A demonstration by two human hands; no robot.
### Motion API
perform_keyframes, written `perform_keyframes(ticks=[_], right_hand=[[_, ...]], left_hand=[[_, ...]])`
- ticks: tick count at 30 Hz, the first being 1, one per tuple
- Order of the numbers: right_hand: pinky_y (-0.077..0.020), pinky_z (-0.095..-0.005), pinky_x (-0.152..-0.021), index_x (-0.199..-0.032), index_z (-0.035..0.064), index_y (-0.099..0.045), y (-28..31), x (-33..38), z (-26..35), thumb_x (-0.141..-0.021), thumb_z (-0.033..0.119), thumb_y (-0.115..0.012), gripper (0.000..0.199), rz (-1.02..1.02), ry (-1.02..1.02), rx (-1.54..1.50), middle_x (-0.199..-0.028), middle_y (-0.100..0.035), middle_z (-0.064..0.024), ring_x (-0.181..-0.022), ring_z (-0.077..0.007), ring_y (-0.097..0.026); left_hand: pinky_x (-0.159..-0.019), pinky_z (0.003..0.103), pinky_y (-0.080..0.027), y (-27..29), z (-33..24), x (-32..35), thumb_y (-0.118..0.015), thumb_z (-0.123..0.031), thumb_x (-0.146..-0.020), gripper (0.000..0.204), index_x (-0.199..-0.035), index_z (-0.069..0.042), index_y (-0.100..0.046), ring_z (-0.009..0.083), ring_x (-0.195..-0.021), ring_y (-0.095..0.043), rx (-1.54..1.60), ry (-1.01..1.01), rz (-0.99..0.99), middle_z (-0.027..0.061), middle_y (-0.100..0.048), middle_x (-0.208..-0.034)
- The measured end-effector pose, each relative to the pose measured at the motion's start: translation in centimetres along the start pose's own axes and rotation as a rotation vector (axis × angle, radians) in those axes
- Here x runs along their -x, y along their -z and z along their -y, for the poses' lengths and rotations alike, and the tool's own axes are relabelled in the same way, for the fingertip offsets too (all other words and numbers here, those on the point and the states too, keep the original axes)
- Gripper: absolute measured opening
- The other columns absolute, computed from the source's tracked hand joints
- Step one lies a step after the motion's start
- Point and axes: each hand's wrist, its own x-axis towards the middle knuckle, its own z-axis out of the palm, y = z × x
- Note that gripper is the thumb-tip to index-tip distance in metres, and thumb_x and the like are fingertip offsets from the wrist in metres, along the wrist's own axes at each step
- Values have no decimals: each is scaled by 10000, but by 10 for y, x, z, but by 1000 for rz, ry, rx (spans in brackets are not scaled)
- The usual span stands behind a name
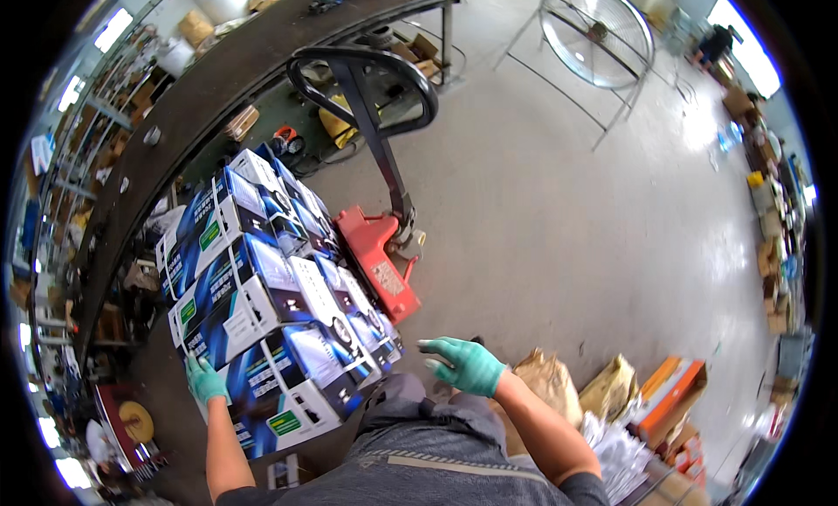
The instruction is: The person stacks blue and white product boxes onto a pallet in a warehouse. They pick up boxes from a nearby table and arrange them in neat rows on the pallet, occasionally using a pallet jack to move the stack.
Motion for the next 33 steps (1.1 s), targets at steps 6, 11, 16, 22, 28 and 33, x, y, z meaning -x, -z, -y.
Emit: perform_keyframes(ticks=[6, 11, 16, 22, 28, 33], right_hand=[[-552, -387, -901, -1326, 83, -596, 163, -45, -60, -820, 47, -672, 513, -55, -21, -31, -1207, -677, -134, -1065, -335, -666], [-545, -337, -899, -1250, 21, -630, 274, -166, -46, -937, 29, -617, 313, -111, 149, -36, -1120, -719, -144, -1042, -272, -706], [-541, -340, -900, -1192, 16, -656, 358, -333, -25, -956, -6, -580, 249, -139, 519, 92, -1092, -717, -151, -1001, -263, -708], [-474, -363, -1021, -1289, 62, -606, 375, -494, 21, -854, -130, -458, 498, 144, 841, 255, -1335, -584, -157, -1207, -336, -590], [-418, -478, -1087, -1136, 65, -628, 318, -605, 64, -714, -57, -664, 441, 586, 1241, 387, -1384, -513, -195, -1296, -464, -469], [-495, -468, -798, -812, 62, -613, 274, -648, 48, -755, 154, -768, 189, 498, 1499, -83, -875, -625, -155, -854, -387, -601]], left_hand=[[-1189, 516, -210, 8, -109, 5, -385, -528, -1027, 604, -1541, -211, -359, 355, -1469, -288, 1, -72, -55, 146, -351, -1581], [-1188, 588, -160, 24, -149, 10, -344, -569, -1024, 644, -1584, -269, -235, 367, -1499, -218, -121, 138, 113, 123, -226, -1640], [-1162, 629, -193, 43, -179, 12, -360, -504, -1035, 588, -1564, -256, -293, 364, -1476, -278, -81, 326, 84, 136, -267, -1622], [-1143, 352, -348, 46, -359, 42, -613, -239, -984, 546, -1464, -46, -439, 301, -1326, -484, 873, 446, -284, 168, -508, -1450], [-1139, 469, -333, 176, -602, 103, -556, -563, -973, 787, -1529, -45, -353, 332, -1326, -502, 1793, -21, -11, 212, -526, -1428], [-961, 392, -504, 232, -757, 115, -801, -346, -854, 797, -1485, -48, -417, 274, -1187, -633, 1694, 313, 53, 190, -629, -1298]])
